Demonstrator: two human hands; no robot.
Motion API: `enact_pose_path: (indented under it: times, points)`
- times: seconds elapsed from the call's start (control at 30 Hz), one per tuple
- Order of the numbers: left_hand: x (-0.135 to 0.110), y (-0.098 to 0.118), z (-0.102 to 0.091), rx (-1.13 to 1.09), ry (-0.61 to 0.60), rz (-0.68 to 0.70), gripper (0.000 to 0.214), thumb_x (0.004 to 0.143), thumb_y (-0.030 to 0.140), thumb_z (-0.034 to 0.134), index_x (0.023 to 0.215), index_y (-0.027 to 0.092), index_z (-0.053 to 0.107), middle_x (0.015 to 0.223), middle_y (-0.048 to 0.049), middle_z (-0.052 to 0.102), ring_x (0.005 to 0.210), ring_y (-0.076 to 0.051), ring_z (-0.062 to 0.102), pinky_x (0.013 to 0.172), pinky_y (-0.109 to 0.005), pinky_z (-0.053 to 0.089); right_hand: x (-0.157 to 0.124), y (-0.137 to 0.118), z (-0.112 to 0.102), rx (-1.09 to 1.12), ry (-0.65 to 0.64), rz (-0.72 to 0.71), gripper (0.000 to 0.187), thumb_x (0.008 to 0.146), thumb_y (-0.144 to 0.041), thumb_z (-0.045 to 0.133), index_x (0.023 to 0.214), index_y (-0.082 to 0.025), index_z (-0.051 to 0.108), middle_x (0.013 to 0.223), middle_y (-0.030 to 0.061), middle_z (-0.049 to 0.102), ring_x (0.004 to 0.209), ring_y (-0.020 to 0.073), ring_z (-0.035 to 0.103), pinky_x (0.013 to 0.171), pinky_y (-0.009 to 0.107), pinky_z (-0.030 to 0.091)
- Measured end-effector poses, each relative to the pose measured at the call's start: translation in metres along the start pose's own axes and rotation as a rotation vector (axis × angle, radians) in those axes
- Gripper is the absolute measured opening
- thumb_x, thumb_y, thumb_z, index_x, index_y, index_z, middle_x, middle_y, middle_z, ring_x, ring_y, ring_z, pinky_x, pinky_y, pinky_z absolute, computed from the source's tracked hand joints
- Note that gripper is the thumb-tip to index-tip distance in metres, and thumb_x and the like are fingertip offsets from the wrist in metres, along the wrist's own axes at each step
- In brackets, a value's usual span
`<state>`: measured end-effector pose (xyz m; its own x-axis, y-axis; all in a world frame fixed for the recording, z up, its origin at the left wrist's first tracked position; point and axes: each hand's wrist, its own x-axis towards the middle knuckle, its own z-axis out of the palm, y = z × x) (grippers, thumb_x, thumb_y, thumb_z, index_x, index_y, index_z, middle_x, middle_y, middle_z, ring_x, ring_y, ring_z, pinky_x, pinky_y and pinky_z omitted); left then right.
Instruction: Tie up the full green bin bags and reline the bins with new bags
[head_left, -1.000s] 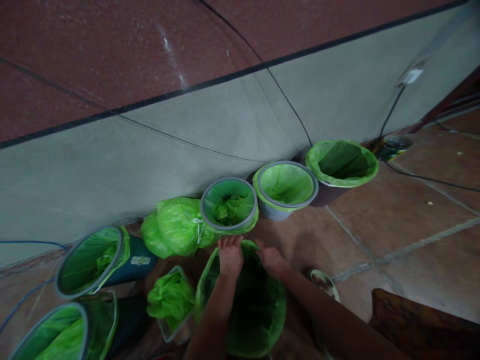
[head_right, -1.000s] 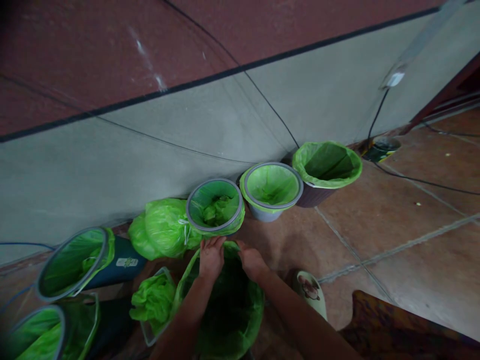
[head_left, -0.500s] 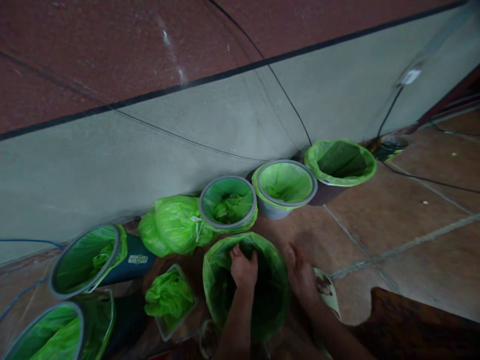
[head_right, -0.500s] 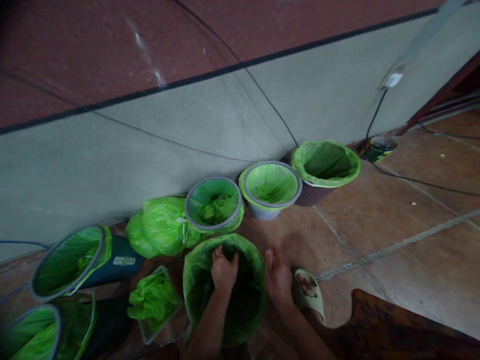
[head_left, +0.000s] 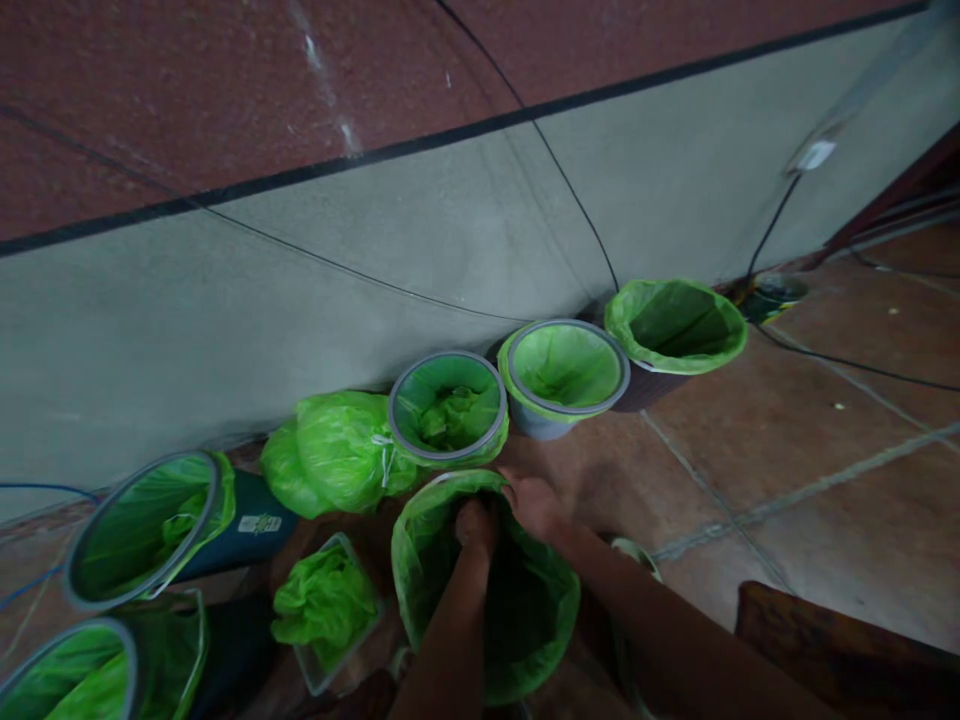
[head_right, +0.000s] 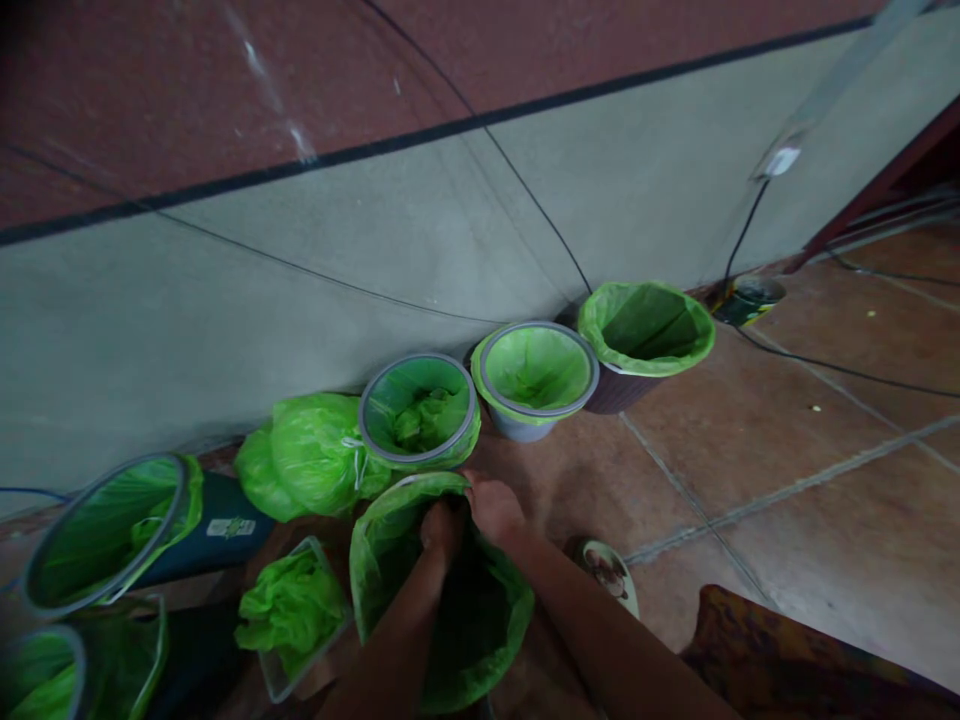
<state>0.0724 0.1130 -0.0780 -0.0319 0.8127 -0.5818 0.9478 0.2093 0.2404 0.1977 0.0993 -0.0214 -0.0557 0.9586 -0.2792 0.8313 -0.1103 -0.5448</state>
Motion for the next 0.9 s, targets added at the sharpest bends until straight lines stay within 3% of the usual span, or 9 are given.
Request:
enact_pose_path:
  times: [0.2,0.3,0.4,0.53,0.6,0.7,0.77,0.83,0.9]
  points:
    - [-0.005,-0.010,-0.009,0.018,-0.102,0.061,0.031,0.085,0.027,0.060,0.111,0.012,0.067,0.115,-0.0159,0.070,0.109,-0.024,0.065,0.090,-0.028,0.049,-0.003,0.001,0.002,-0.116,-0.079,0.057,0.041,0.093,-0.017,0.037,0.130,-0.012,0.054,0.112,0.0160,0.069,0.099,0.0226,0.067,0.082,0.028,0.048]
    - [-0.030,-0.001,-0.029,-0.058,0.000,0.087,0.020,0.083,0.023,0.061,0.096,0.013,0.072,0.101,-0.0169,0.074,0.098,-0.027,0.069,0.084,-0.030,0.052,-0.003,0.002,0.001,-0.115,-0.073,0.061,0.039,0.093,-0.015,0.034,0.125,-0.012,0.055,0.105,0.0155,0.071,0.093,0.0226,0.068,0.077,0.028,0.048]
    - [-0.060,0.006,-0.055,-0.199,0.307,0.133,0.030,0.092,0.026,0.044,0.107,0.017,0.069,0.102,-0.0117,0.074,0.096,-0.023,0.069,0.087,-0.032,0.051,-0.006,0.009,0.000,-0.050,-0.042,0.061,0.035,0.093,-0.017,0.035,0.120,-0.014,0.057,0.102,0.0132,0.072,0.091,0.0223,0.069,0.075,0.029,0.048]
    - [-0.075,-0.012,-0.089,-0.386,0.885,0.117,0.037,0.089,0.030,0.047,0.118,0.012,0.062,0.111,-0.0146,0.069,0.106,-0.024,0.064,0.095,-0.036,0.049,-0.026,0.021,0.005,0.046,0.073,0.187,0.034,0.092,-0.018,0.037,0.119,-0.013,0.057,0.093,0.0129,0.072,0.087,0.0227,0.069,0.072,0.030,0.048]
    - [-0.073,-0.029,-0.101,-0.440,0.983,0.067,0.041,0.087,0.033,0.050,0.119,0.009,0.060,0.111,-0.0171,0.067,0.105,-0.026,0.063,0.094,-0.038,0.050,-0.045,0.026,0.013,0.043,0.157,0.319,0.037,0.092,-0.018,0.036,0.124,-0.010,0.054,0.091,0.0153,0.072,0.083,0.0244,0.070,0.070,0.032,0.048]
    - [-0.074,-0.042,-0.106,-0.525,0.969,0.013,0.043,0.087,0.037,0.049,0.116,0.008,0.061,0.108,-0.0181,0.068,0.101,-0.027,0.064,0.091,-0.040,0.051,-0.075,0.028,0.025,0.035,0.231,0.469,0.042,0.094,-0.025,0.036,0.130,-0.008,0.048,0.089,0.0172,0.072,0.081,0.0273,0.071,0.071,0.035,0.050]
    - [-0.082,-0.037,-0.100,-0.580,0.914,0.025,0.040,0.089,0.037,0.046,0.113,0.010,0.062,0.107,-0.0164,0.068,0.098,-0.025,0.066,0.088,-0.037,0.052,-0.087,0.027,0.024,0.044,0.305,0.490,0.048,0.093,-0.035,0.041,0.131,-0.006,0.046,0.097,0.0203,0.071,0.089,0.0295,0.070,0.075,0.038,0.051]
    - [-0.092,-0.024,-0.085,-0.619,0.782,0.051,0.035,0.090,0.035,0.045,0.110,0.013,0.062,0.104,-0.0131,0.070,0.091,-0.021,0.068,0.083,-0.031,0.053,-0.084,0.024,0.012,0.054,0.431,0.444,0.054,0.092,-0.042,0.043,0.131,-0.005,0.048,0.110,0.0236,0.067,0.100,0.0315,0.066,0.082,0.041,0.051]
    - [-0.097,-0.008,-0.065,-0.604,0.545,0.051,0.030,0.091,0.032,0.045,0.108,0.015,0.062,0.097,-0.0102,0.072,0.086,-0.019,0.069,0.078,-0.028,0.053,-0.066,0.021,-0.008,0.094,0.536,0.327,0.046,0.093,-0.038,0.040,0.124,-0.008,0.056,0.117,0.0213,0.065,0.106,0.0301,0.064,0.089,0.042,0.049]
